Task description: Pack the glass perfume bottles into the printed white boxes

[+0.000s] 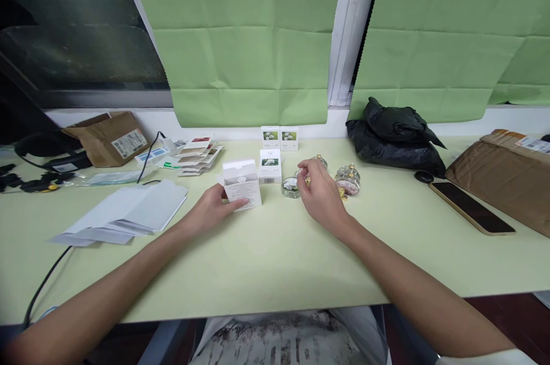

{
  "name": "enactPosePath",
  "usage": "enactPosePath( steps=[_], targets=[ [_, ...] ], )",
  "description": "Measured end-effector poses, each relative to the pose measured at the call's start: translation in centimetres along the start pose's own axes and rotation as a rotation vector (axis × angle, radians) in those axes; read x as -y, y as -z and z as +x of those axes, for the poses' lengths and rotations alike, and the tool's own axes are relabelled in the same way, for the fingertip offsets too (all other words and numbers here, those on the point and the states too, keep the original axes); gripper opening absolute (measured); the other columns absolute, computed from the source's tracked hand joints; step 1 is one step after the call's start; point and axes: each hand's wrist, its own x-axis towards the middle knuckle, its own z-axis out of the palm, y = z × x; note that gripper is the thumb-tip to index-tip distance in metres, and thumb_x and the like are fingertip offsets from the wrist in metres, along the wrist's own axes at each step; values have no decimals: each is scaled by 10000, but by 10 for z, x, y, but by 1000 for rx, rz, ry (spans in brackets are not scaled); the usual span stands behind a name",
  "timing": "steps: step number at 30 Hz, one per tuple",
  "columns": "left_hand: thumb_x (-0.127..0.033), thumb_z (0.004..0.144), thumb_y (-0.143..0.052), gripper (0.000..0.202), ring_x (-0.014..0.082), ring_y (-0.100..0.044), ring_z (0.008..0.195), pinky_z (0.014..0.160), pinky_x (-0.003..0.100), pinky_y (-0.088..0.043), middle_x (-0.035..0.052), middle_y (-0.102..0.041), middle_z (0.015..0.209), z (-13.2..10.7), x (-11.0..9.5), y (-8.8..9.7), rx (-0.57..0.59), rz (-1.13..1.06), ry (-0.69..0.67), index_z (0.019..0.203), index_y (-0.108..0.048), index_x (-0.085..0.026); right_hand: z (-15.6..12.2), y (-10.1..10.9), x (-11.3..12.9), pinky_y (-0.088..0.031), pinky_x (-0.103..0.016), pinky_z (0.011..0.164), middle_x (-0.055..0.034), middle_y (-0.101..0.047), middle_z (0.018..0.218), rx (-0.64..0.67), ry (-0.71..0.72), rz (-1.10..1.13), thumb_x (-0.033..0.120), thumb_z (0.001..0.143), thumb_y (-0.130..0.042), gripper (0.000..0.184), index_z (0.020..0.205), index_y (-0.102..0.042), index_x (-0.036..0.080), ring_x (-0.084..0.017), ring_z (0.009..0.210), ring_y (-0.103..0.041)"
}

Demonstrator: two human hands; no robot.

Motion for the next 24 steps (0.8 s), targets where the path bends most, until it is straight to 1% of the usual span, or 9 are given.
enactPosePath(
  steps=[3, 5, 8, 11, 15, 19, 24],
  targets=[
    [-527, 855, -796, 519, 345, -733, 1162, 969, 478, -601, 127, -774, 1287, 6, 8, 14, -76, 51, 7, 1245, -710, -194, 3, -9, -7, -471, -378, 815, -131, -644, 1298, 128, -9, -146, 376, 1081, -483, 251, 1247, -570, 209, -269, 988, -666],
    [-532, 855, -793, 535, 349, -729, 1168, 982, 485, -588, 132, -772, 1294, 12, 14, 22, -100, 74, 18, 1257, -704, -191, 4, -16, -9, -470, -387, 843, -157, -629, 1348, 208, -33, -230, 385, 1096, -468, 284, 1281, -566, 192, -309, 1104, -657],
    [-526, 844, -797, 548, 345, -735, 1151, 1005, 492, -573, 136, -773, 1286, 19, 22, 29, -126, 85, 18, 1258, -693, -182, 6, -24, -9, -470, -391, 864, -198, -626, 1372, 293, -83, -301, 400, 1115, -438, 352, 1354, -533, 161, -338, 1148, -657],
    [-519, 833, -806, 555, 342, -736, 1155, 1019, 490, -569, 129, -769, 1292, 23, 28, 31, -133, 68, 21, 1259, -676, -188, 8, -26, -9, -476, -388, 858, -214, -642, 1347, 357, -109, -321, 398, 1113, -444, 355, 1355, -527, 151, -348, 1130, -672],
    [-495, 821, -820, 587, 343, -727, 1180, 1012, 485, -577, 120, -752, 1325, 23, 30, 31, -157, 38, 14, 1295, -625, -209, 8, -28, -10, -481, -381, 838, -212, -658, 1322, 362, -122, -305, 394, 1105, -465, 331, 1334, -520, 160, -350, 1096, -689],
    [-476, 812, -834, 595, 343, -720, 1207, 1006, 479, -590, 119, -740, 1348, 22, 28, 29, -161, 10, 6, 1296, -604, -218, 9, -31, -9, -478, -370, 830, -222, -673, 1307, 361, -126, -295, 362, 1104, -467, 337, 1369, -491, 154, -343, 1100, -693],
    [-450, 849, -803, 565, 346, -713, 1225, 996, 475, -601, 120, -727, 1372, 21, 24, 28, -150, 19, -4, 1318, -587, -219, 9, -30, -6, -482, -370, 849, -217, -670, 1303, 349, -137, -231, 326, 1078, -519, 457, 1474, -420, 118, -311, 1040, -701]
  ],
)
